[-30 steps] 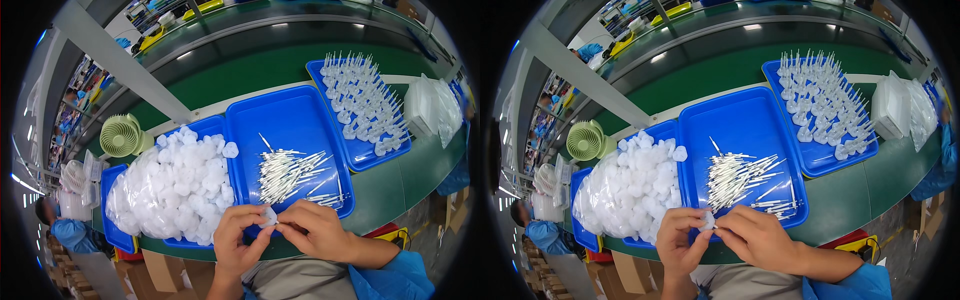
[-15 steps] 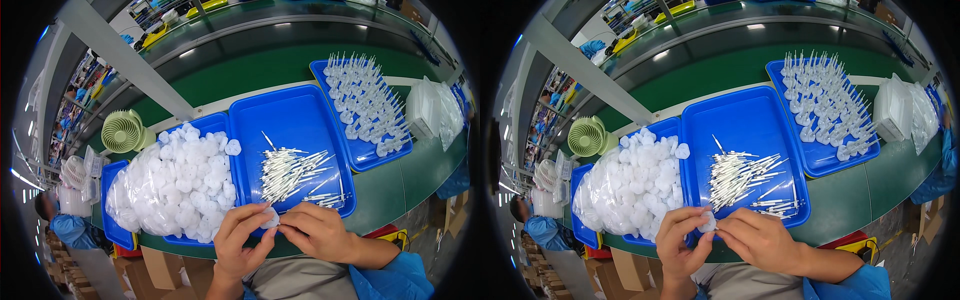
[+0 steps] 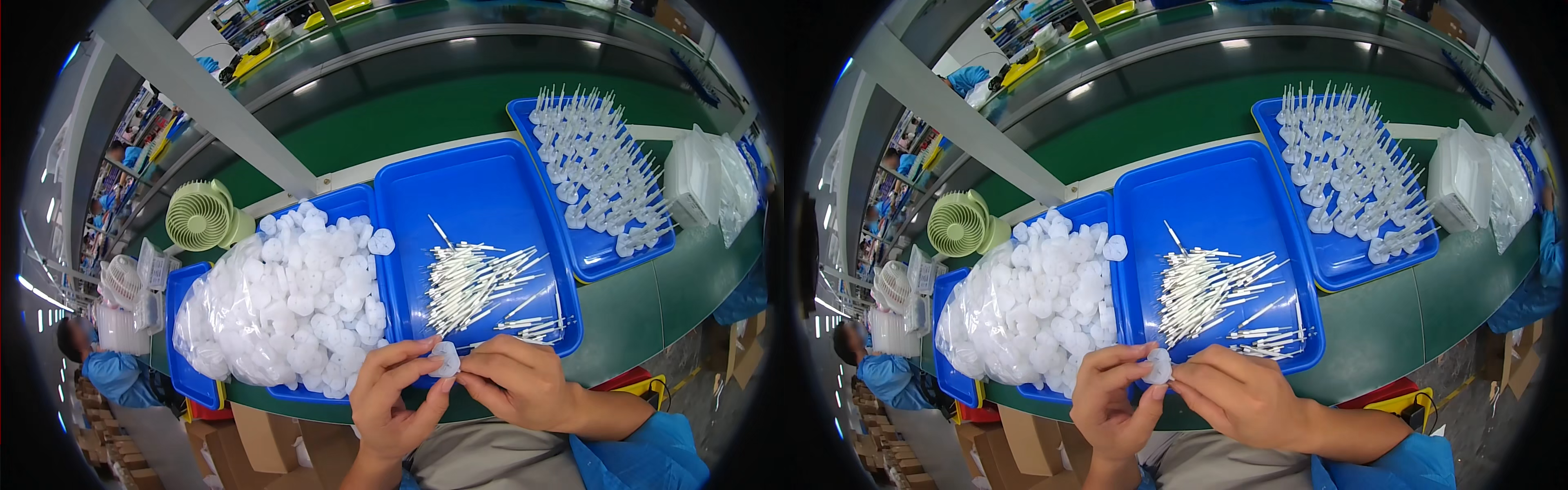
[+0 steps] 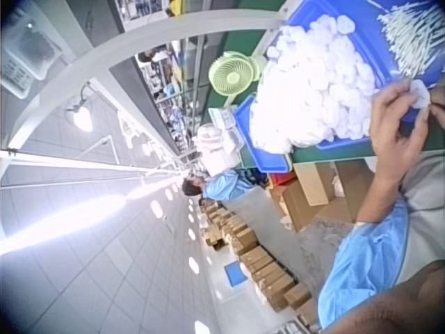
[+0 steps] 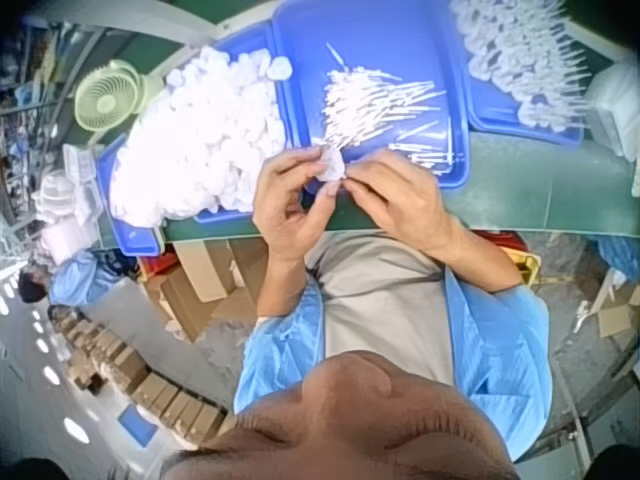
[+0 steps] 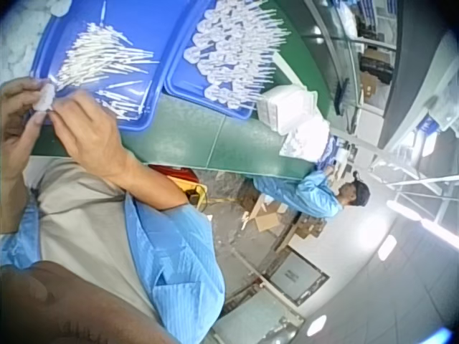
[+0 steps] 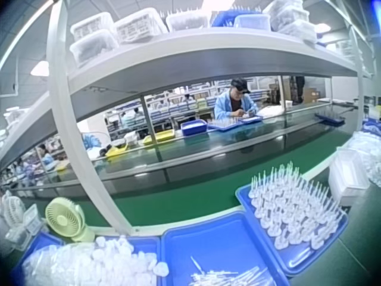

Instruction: The person inserts white plastic sticks into white plastic caps by hand. They pick up a cap and a stick, fit them together, and place the assembled unit into a blue tray. The process is repeated continuously throughout the clip.

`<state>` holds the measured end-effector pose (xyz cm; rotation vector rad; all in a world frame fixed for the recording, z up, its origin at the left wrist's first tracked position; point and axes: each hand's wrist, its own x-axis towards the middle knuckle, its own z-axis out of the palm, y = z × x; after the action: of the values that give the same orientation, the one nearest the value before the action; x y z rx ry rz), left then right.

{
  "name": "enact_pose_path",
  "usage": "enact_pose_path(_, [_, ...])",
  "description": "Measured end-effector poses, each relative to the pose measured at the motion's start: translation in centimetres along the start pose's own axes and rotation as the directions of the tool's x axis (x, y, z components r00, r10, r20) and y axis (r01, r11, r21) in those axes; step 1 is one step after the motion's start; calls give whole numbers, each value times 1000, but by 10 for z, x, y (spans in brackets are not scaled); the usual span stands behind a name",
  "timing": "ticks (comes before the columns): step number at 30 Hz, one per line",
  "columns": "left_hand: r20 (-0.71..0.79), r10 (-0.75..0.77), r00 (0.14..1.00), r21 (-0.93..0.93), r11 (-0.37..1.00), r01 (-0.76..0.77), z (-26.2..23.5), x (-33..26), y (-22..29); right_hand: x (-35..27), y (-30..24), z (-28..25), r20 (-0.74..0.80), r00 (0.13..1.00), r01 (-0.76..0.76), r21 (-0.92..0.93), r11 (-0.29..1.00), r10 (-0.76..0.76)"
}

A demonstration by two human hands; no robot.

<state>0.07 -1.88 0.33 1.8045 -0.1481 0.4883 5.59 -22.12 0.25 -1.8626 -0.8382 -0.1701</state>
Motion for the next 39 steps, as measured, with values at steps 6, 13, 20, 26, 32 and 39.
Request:
enact_pose_path(6, [85,60,995,92,993,-68,-1,1,2,-1,1,-2,16,999,33,-63,997,-32])
enact_pose_path(13, [67,56,996,64,996,-60,4,1,-1,0,0,1,-70,997,-19,23,1000,21])
enact_pose_path(20, [53,-11,999,25,1000,9,7,-2,-3,5,-6,-4,-19,990,-137,139,981,141])
enact_pose_path(26, [62,52,997,51,997,-55,12,-2,-11,1,-5,-2,-22,974,-217,208,954,226])
enact_pose_path(32, [97,64,993,19,998,-66,9,1,-13,0,-3,-5,-26,989,-140,104,985,144])
enact_pose_path(39, [38,150,988,119,981,-153,7,1,1,-1,0,-5,-59,997,-43,74,996,47])
